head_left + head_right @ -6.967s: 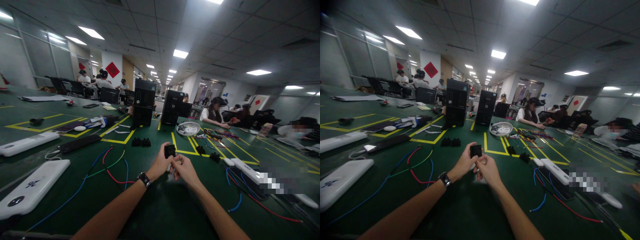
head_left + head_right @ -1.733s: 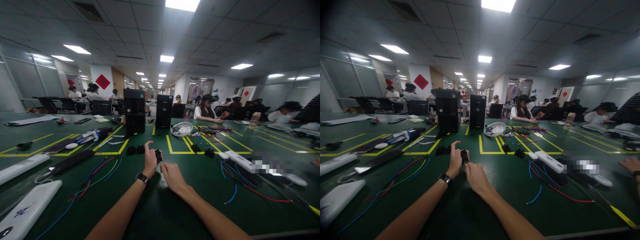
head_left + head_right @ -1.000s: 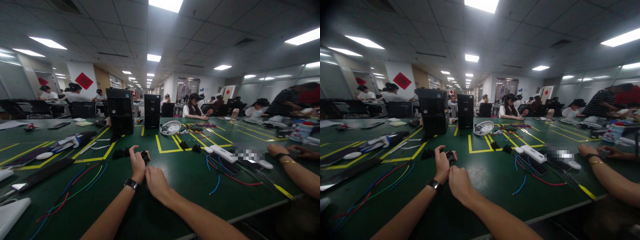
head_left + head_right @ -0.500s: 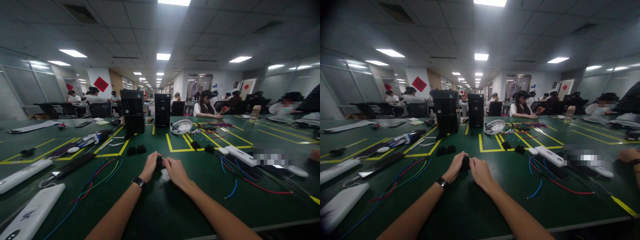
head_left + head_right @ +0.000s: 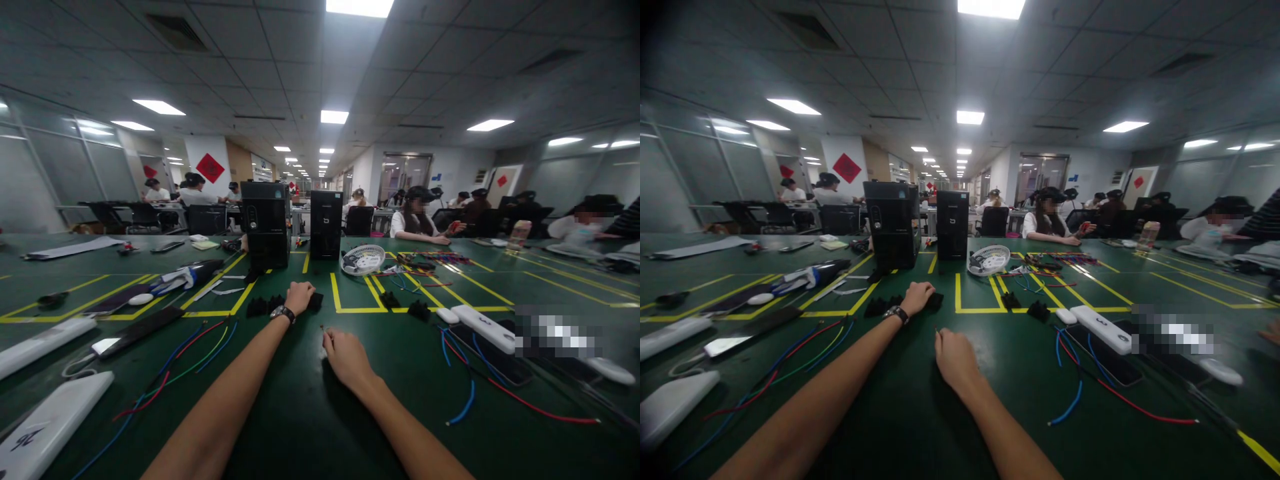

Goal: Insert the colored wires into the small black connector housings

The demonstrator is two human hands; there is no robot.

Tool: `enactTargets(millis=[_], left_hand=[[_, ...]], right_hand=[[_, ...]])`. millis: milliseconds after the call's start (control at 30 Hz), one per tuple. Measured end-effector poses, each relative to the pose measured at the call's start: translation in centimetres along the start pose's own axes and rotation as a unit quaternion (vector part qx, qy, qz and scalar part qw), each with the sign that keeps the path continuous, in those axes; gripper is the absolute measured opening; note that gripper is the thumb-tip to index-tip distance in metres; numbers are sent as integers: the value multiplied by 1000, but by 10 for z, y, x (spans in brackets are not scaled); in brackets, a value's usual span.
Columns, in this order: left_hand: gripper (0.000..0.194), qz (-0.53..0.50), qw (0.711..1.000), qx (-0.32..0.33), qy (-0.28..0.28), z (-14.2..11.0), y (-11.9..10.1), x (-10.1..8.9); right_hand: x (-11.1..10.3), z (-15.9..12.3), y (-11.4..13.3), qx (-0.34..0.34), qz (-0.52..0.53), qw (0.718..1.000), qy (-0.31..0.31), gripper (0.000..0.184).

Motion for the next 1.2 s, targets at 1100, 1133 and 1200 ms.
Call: enactTargets(millis=[1100,1133,1200], left_hand=[[46,118,932,343,0,9,-75,-141],[44,111,928,355,0,5,-87,-146],[38,80,926,369,-4,-4,-104,-146]], right_hand=[[41,53,166,-208,126,963,113,23],[36,49,170,-260,79,960,65,23],[18,35,158,-309,15,951,-8,24]])
Point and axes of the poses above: each hand's wrist, its own z-axis towards the middle knuckle, its own x-axis out of the palm, y = z × x, the point moved 1 cm from there along z, towards the middle knuckle, and after that the axes turned 11 degrees about -y, right-handed, at the moved point
